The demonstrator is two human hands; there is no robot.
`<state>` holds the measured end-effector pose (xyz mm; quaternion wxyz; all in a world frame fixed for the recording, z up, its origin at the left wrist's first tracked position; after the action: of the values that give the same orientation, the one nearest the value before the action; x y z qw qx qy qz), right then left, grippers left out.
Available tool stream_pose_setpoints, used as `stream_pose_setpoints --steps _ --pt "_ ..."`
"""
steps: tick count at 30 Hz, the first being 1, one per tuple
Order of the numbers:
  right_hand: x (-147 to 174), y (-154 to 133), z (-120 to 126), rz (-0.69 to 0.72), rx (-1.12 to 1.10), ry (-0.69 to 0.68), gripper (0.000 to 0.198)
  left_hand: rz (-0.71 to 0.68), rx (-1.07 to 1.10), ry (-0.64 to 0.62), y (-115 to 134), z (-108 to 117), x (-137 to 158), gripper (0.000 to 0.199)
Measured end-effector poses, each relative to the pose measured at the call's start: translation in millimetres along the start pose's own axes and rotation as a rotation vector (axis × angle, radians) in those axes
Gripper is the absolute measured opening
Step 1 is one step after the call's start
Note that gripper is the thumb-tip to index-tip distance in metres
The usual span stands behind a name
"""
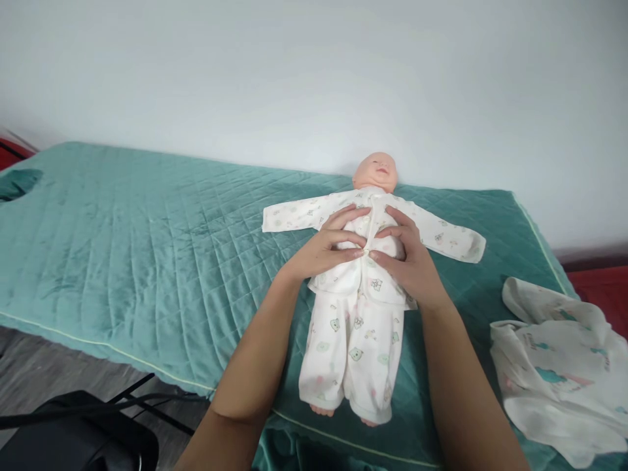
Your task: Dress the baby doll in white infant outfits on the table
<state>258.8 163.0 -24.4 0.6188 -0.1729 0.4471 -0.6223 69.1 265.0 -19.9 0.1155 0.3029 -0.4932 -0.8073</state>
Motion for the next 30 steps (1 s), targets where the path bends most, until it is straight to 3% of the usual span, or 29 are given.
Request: stream_pose_setpoints --steps 13,22,26,30 --pt "2 -1 -7 0.005 0.035 0.062 0.024 0.006 -0.070 0.050 7 -5 -1 0.009" --pt "1 -3 -4 0.033 -0.012 0.059 0.015 -0.076 -0.295 0.246 10 -25 -5 0.011" --pt "2 -13 -7 -0.060 -0.001 0.095 0.016 -0.090 -0.327 0.201 9 -24 -3 0.003" --pt "2 -24 -12 -0.150 0.027 0.129 0.016 -0.063 -0.275 0.107 9 -18 -1 0.018"
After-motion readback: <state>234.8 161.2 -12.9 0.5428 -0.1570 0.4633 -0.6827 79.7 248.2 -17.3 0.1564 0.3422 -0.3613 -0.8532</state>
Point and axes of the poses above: each hand's wrist, its own x-axis away from the middle knuckle, its own z-axis out of the back of the hand, y = z × x, the point moved 1 cm from there along -x, towards the middle knuckle, and after that the axes turned 10 degrees about x, right-handed, at the moved point
